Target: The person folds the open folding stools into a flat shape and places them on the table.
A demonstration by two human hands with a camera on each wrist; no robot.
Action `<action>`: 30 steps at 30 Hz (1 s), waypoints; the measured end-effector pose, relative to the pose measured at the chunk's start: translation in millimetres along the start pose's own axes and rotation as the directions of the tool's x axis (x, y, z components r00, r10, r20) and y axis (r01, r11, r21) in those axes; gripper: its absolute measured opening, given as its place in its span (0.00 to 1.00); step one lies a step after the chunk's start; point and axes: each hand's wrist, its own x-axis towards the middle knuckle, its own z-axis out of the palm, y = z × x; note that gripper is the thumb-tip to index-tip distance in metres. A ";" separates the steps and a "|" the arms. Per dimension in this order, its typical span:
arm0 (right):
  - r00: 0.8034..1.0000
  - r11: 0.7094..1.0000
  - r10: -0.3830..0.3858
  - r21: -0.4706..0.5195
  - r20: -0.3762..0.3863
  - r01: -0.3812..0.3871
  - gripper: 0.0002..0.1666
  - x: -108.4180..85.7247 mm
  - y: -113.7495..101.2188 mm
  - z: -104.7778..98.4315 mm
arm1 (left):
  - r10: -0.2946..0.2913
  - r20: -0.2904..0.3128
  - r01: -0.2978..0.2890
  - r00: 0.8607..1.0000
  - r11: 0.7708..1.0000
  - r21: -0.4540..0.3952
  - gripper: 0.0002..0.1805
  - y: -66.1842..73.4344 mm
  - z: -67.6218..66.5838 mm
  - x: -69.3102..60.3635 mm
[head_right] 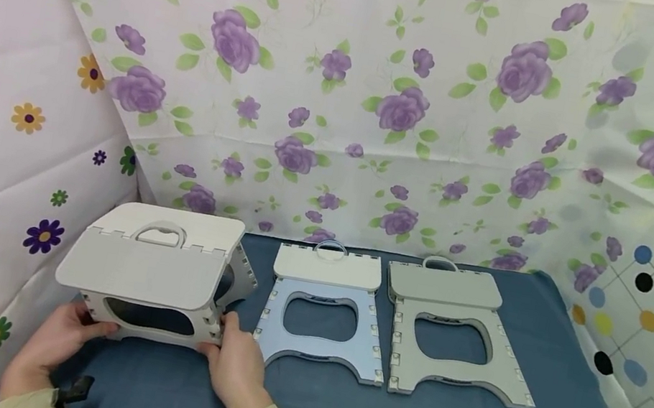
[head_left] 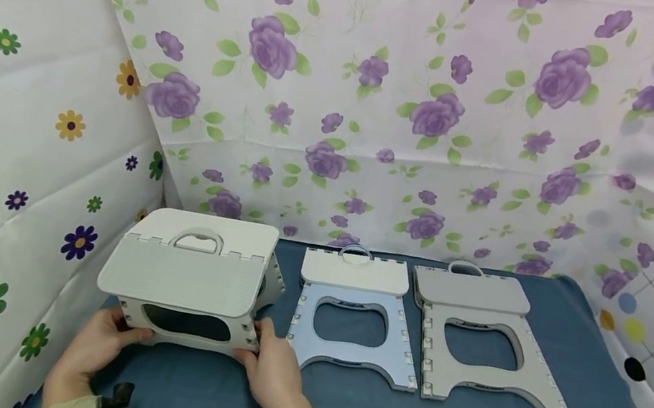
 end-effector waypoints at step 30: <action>1.000 1.000 -0.017 -0.018 -0.015 0.017 0.26 -1.0 0.5 0.3 | 0.008 0.000 -0.008 1.000 1.000 -0.010 0.18 1.6 0.0 -0.9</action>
